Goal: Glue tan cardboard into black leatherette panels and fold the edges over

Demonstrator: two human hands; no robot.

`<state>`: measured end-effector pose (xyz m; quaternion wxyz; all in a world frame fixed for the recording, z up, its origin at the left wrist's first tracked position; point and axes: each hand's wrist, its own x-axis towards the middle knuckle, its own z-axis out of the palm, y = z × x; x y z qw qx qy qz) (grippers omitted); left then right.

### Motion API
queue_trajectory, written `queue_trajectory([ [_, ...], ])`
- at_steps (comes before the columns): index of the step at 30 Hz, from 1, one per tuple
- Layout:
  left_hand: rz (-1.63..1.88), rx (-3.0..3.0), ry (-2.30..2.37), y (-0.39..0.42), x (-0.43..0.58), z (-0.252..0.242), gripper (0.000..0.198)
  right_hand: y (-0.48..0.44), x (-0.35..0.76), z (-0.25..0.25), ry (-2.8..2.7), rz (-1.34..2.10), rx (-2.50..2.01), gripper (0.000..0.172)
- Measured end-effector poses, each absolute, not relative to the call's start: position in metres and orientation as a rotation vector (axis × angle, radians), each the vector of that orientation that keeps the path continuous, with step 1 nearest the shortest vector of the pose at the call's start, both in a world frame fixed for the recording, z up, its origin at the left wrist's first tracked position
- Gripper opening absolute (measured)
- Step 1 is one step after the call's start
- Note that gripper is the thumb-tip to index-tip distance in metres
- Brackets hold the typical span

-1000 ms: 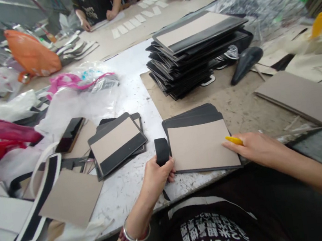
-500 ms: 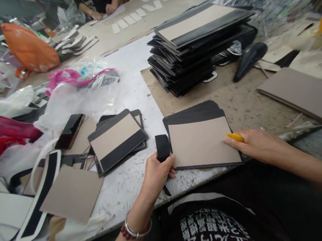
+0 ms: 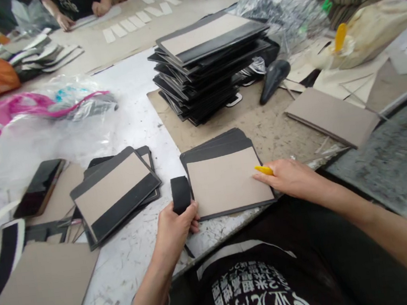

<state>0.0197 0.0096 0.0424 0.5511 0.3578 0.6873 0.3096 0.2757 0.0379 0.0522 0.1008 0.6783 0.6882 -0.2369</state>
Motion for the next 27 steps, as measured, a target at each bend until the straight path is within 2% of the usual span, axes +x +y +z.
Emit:
queue_trajectory([
  [11, 0.729, 0.82, 1.623, 0.01, 0.019, 0.034, 0.03, 0.036, 0.271, 0.06, 1.996, -0.732, 2.026, 0.042],
  [22, 0.722, 0.791, 1.619, 0.013, 0.023, 0.038, 0.015, 0.037, 0.282, 0.04, 2.009, -0.784, 1.988, 0.043],
  [27, 0.727, 0.771, 1.608, 0.013, 0.022, 0.035, 0.014, 0.037, 0.281, 0.04, 1.997, -0.748, 1.996, 0.045],
])
